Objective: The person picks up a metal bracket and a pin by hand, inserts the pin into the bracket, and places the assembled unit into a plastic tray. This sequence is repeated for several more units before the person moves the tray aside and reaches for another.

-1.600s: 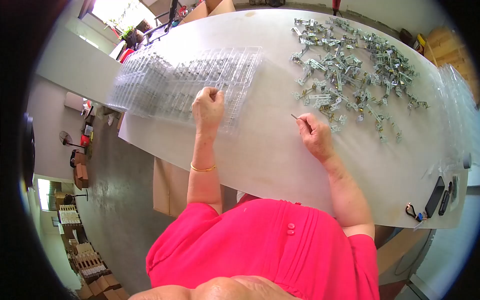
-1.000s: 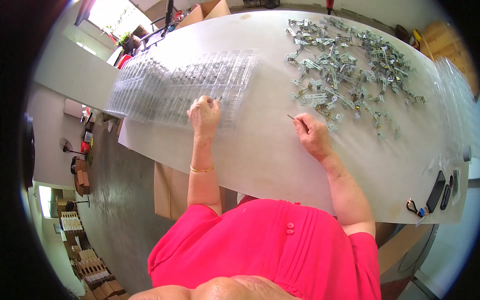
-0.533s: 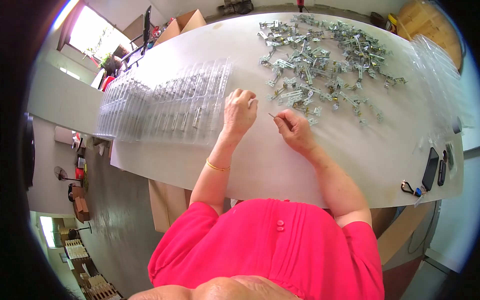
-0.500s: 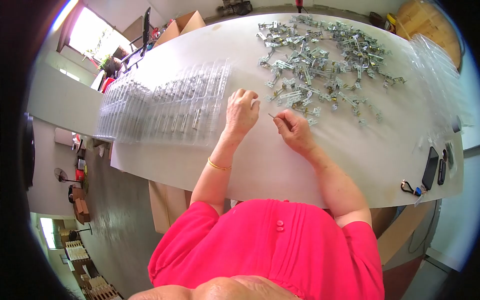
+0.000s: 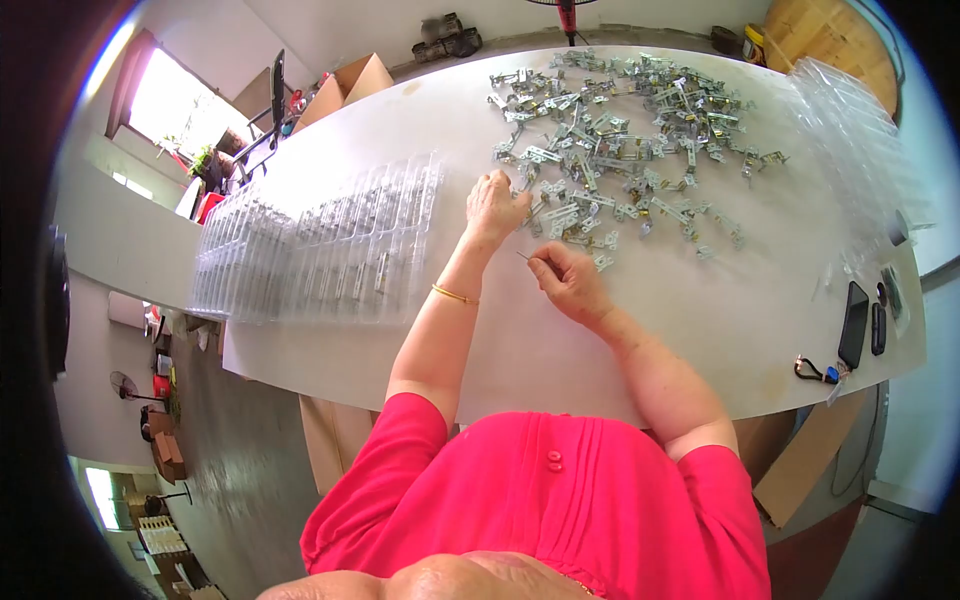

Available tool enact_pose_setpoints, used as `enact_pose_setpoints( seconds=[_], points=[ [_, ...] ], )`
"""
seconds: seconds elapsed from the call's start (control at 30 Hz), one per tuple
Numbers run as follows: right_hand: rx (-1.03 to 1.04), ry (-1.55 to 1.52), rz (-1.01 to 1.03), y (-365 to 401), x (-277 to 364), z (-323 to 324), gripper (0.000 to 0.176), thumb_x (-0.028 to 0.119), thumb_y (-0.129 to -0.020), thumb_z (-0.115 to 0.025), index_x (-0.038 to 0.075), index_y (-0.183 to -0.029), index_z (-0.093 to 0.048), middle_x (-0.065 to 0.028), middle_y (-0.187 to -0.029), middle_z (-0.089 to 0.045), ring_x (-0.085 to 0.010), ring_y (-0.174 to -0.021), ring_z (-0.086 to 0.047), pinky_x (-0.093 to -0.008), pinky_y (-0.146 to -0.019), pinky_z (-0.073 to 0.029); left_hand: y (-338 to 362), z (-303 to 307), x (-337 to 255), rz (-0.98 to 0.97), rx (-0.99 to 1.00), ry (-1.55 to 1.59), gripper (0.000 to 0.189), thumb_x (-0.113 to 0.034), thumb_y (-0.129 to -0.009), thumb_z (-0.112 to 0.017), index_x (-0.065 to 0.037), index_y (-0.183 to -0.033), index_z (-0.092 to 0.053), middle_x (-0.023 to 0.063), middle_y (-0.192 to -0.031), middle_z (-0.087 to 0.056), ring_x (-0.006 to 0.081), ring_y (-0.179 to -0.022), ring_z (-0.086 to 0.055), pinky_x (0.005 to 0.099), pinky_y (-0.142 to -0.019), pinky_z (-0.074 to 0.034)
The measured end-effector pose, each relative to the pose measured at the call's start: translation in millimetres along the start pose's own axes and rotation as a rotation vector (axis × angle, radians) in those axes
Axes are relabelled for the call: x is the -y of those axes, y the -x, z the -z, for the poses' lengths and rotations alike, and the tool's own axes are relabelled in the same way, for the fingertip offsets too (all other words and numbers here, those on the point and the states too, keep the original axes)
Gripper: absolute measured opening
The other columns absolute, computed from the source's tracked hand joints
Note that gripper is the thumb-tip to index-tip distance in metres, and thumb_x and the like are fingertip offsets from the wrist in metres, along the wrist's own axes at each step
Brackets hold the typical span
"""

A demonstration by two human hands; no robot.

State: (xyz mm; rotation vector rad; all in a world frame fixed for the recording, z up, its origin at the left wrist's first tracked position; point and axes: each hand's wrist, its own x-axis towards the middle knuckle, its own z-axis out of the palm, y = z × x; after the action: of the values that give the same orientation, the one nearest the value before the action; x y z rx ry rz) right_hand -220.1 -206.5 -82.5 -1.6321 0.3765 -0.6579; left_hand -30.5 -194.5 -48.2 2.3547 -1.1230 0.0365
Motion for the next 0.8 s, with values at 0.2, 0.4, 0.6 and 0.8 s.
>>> enact_pose_setpoints(
  seconds=[0.2, 0.4, 0.6, 0.8],
  points=[
    [0.003, 0.051, -0.035, 0, 9, 0, 0.011, 0.014, -0.095, -0.064, 0.003, -0.093, -0.064, -0.0001, -0.068, -0.062, -0.0053, -0.060, -0.056, -0.0233, -0.055, -0.045, -6, -7, 9, -0.022, 0.064, 0.050, 0.035, -0.025, -0.079, -0.064, 0.004, -0.100, -0.062, 0.0254, -0.107, -0.065, 0.0397, -0.105, -0.062, 0.0461, -0.091, -0.050],
    [0.009, 0.078, -0.035, -1, 7, -1, 0.011, 0.014, -0.095, -0.064, 0.003, -0.093, -0.064, -0.0007, -0.067, -0.062, -0.0057, -0.059, -0.056, -0.0240, -0.054, -0.045, -7, -3, 12, -0.054, -0.076, 0.175, 0.025, -0.021, -0.086, -0.058, 0.003, -0.092, -0.064, 0.0252, -0.089, -0.068, 0.0431, -0.088, -0.066, 0.0508, -0.082, -0.051],
    [0.002, 0.022, -0.012, 0, -1, -2, 0.010, 0.012, -0.096, -0.064, 0.003, -0.092, -0.063, 0.0005, -0.067, -0.060, -0.0054, -0.059, -0.055, -0.0232, -0.054, -0.044, -6, 6, 11, 0.004, -0.166, 0.431, 0.020, -0.014, -0.095, -0.055, 0.003, -0.091, -0.066, 0.0166, -0.078, -0.070, 0.0242, -0.063, -0.068, 0.0370, -0.063, -0.055],
    [-0.022, -0.100, 0.018, 0, -3, -1, 0.011, 0.014, -0.098, -0.062, 0.003, -0.095, -0.061, 0.0009, -0.069, -0.058, -0.0053, -0.061, -0.055, -0.0227, -0.054, -0.043, 42, 45, 5, 0.322, -0.060, 0.970, 0.021, -0.014, -0.099, -0.054, 0.005, -0.096, -0.063, 0.0119, -0.081, -0.069, 0.0134, -0.061, -0.064, 0.0261, -0.058, -0.054]
  ],
)
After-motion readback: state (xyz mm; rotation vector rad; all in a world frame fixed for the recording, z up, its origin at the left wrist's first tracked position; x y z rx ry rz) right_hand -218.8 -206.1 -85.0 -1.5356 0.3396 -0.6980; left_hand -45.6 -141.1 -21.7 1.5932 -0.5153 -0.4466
